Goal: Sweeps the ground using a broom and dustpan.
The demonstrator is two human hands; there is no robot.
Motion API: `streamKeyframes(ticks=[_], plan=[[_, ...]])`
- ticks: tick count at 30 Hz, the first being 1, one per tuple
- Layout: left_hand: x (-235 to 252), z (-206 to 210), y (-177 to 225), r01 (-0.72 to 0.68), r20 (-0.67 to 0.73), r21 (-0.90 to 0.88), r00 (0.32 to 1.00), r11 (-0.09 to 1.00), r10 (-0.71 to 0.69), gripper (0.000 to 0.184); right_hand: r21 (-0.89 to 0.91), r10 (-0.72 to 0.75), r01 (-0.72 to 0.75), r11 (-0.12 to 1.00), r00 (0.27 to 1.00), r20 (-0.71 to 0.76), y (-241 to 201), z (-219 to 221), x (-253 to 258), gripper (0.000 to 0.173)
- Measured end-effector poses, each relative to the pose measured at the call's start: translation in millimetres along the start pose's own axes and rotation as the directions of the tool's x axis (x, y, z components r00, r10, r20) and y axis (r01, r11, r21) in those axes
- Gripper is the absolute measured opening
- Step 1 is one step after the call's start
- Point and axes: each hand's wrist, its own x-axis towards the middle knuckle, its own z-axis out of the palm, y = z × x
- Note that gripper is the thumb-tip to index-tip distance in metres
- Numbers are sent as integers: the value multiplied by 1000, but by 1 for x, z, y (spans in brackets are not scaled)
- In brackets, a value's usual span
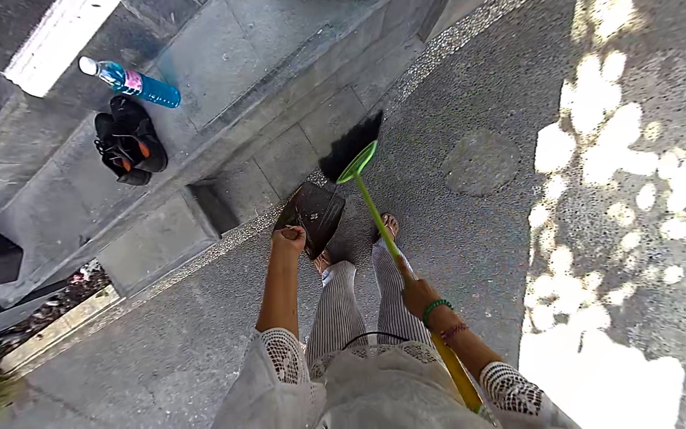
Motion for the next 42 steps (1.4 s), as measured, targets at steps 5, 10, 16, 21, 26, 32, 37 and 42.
streamKeyframes(ticks=[5,10,16,21,26,32,37,42], plan=[[8,-60,44,76,81,-8,994,997,-75,31,182,-119,128,975,991,-61,-2,53,-74,83],[12,-143,94,174,129,47,975,984,-179,20,568,25,136,812,963,-267,40,64,-108,80],[19,-200,134,192,98,141,973,971,-207,19,716,240,127,687,890,-388,67,5,-30,74],[42,-213,141,141,67,192,985,971,-156,18,600,204,1,800,940,-275,29,77,24,80],[54,-196,133,104,32,197,993,975,-113,15,487,80,-70,871,997,0,-28,180,-32,87],[54,-176,128,75,54,205,995,976,-88,15,587,-58,49,808,998,-3,12,151,-120,82],[51,-173,126,69,35,214,996,974,-79,17,676,37,138,724,971,-237,49,67,-119,77],[71,-175,130,39,76,262,995,964,-60,19,569,212,65,820,889,-407,59,-34,-24,87]])
